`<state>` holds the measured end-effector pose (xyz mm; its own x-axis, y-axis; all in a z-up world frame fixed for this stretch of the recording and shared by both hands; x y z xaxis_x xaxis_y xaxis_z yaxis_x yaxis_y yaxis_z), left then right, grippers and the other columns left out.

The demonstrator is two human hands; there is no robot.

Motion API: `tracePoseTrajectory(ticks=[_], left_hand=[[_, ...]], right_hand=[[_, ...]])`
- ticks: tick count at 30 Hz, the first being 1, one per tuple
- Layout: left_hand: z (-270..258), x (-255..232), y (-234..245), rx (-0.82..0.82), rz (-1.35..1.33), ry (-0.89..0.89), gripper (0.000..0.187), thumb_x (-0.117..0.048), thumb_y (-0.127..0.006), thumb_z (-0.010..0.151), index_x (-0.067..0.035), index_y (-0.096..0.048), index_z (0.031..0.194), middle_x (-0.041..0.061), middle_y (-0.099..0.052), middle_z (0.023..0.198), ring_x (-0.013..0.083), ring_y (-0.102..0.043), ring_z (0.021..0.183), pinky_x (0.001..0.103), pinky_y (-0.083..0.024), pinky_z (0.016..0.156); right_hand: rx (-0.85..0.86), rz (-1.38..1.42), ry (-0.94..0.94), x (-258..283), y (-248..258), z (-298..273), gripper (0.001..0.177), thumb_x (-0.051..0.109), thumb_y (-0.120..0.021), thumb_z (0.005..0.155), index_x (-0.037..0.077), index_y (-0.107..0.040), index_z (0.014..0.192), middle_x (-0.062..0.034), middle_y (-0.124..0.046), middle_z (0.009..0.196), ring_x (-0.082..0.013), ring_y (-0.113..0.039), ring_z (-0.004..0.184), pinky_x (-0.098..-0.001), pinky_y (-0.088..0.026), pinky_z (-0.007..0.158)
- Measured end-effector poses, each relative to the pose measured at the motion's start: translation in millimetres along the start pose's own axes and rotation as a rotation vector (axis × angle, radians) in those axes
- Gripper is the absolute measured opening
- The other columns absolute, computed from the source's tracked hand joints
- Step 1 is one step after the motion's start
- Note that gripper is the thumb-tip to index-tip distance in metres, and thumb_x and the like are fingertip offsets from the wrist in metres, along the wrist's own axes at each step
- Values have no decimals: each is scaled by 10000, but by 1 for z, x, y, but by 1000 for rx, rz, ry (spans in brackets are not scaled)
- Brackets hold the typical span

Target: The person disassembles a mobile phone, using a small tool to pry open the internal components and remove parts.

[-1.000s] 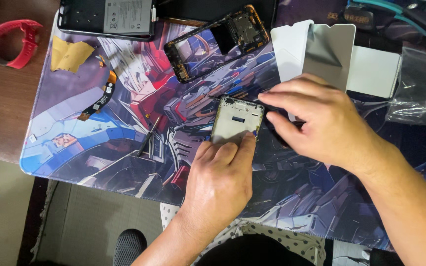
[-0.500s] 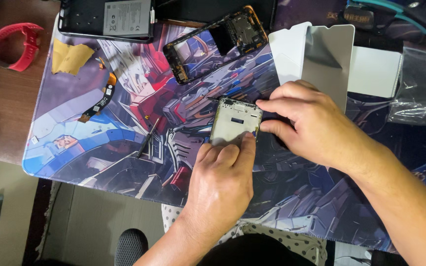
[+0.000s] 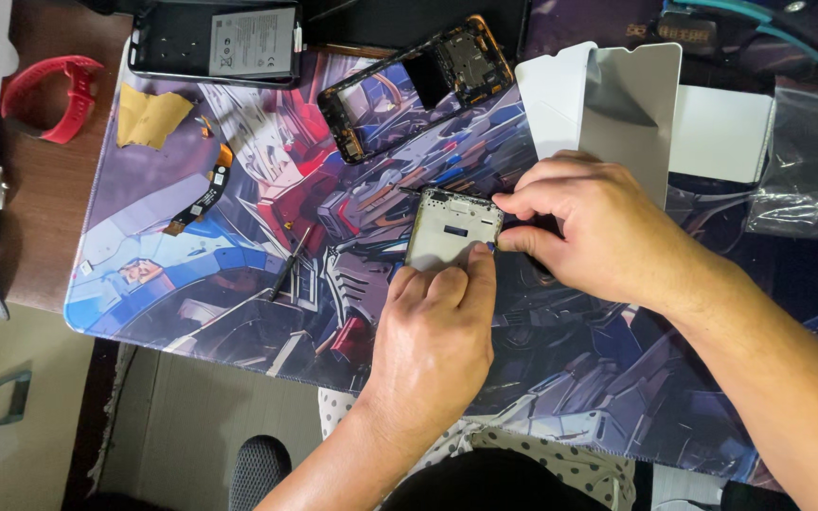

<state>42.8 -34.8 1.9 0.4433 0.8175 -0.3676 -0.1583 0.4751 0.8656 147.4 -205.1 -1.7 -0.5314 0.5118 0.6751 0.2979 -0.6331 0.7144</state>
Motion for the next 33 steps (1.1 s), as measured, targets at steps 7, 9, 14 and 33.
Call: tracePoseTrajectory(ticks=[7,9,14,33], left_hand=[[14,1,-10,-22,40,-24,472,-12,-683,893,109,-724,1348,140,-680,960,329,-704,852,449,-567,884],[19,6,-11,-16,-7,6,425,-16,-694,923,85,-737,1334,134,-682,943,338,-710,859,459,-569,895],[16,2,-6,-17,-36,29,390,-5,-704,954,71,-750,1334,137,-684,924,338,-711,875,462,-576,904],[-3,35,53,30,-293,347,183,-128,-763,1062,-44,-747,1224,160,-793,986,374,-788,877,470,-607,746]], right_hand=[[8,-38,-2,3,1,1,314,117,-925,816,-5,-831,1090,-118,-807,1010,-316,-774,923,-418,-617,809],[-13,-81,6,7,1,0,335,119,-923,810,0,-839,1112,-125,-809,1029,-328,-775,935,-428,-616,822],[-8,-61,-46,9,-3,-3,327,132,-919,833,9,-846,1128,-118,-799,1006,-318,-776,904,-423,-620,803],[-26,-40,288,40,2,-10,529,100,-881,745,43,-725,1248,-195,-672,1507,-373,-689,1256,-465,-580,1023]])
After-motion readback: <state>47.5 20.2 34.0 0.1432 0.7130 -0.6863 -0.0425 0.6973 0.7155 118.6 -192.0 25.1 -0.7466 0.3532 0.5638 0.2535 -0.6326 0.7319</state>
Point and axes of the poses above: each hand's wrist, its own z-axis towards the middle knuckle, its own y-axis out of the back of the hand, x = y × z, the point moved 4 cm from there along z, towards the middle knuckle
